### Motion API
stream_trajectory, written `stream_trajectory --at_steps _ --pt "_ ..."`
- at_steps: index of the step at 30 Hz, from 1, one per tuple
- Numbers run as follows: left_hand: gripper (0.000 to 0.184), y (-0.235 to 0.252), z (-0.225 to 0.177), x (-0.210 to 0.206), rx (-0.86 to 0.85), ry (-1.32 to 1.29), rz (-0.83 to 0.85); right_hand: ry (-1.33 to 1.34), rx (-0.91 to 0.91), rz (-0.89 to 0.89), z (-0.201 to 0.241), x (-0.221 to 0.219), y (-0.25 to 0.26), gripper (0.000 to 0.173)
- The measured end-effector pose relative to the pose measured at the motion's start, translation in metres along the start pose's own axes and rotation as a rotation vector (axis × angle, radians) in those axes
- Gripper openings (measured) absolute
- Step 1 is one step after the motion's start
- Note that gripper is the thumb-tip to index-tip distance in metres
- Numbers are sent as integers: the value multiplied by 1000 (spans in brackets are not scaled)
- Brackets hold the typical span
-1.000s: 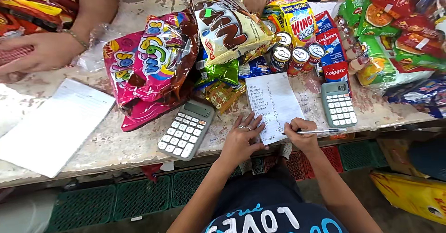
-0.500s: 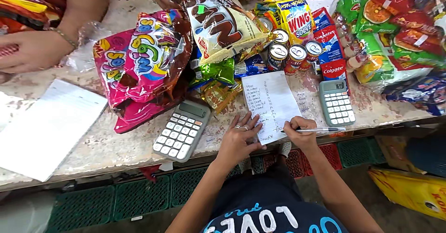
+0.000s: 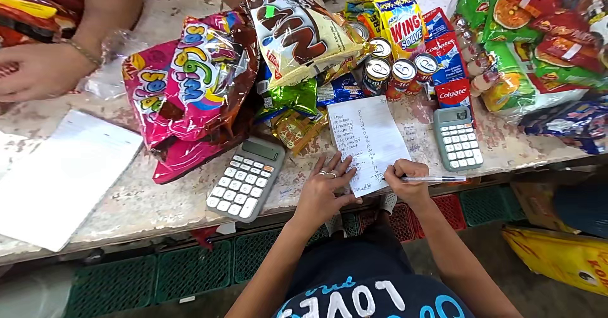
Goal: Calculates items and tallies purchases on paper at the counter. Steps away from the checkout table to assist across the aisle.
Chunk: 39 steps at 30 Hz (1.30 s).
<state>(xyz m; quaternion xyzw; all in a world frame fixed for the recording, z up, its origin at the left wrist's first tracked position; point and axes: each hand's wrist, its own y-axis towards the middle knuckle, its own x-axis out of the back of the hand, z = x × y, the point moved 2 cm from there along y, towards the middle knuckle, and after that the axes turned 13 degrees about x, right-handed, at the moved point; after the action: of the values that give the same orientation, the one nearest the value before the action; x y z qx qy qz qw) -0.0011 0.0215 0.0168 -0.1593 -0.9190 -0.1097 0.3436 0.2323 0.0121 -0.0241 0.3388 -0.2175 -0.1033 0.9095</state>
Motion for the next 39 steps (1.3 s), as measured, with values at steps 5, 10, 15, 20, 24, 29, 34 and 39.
stream_trajectory --at_steps 5,10,15,20,24,29,34,39 --pt "53 0 0 0 2 2 -2 20 15 14 -3 2 -1 32" --pt "54 1 -1 0 1 12 2 39 12 -8 -5 1 -2 31" --pt "54 2 -1 0 -5 -15 -3 24 53 44 -11 -2 -10 32" --pt "55 0 -2 0 -50 -20 -3 -41 28 -16 -15 14 -9 30" --pt "56 0 0 -2 -102 -14 -38 37 -22 -134 -8 39 -1 30" --pt "58 -1 3 -4 -136 -11 -61 -187 -50 -209 -1 100 3 11" --pt "58 -3 4 -6 -150 -5 -112 -511 -42 -187 -26 171 -14 31" --pt "58 -3 1 -7 -148 0 -120 -567 34 -137 -20 187 -25 31"
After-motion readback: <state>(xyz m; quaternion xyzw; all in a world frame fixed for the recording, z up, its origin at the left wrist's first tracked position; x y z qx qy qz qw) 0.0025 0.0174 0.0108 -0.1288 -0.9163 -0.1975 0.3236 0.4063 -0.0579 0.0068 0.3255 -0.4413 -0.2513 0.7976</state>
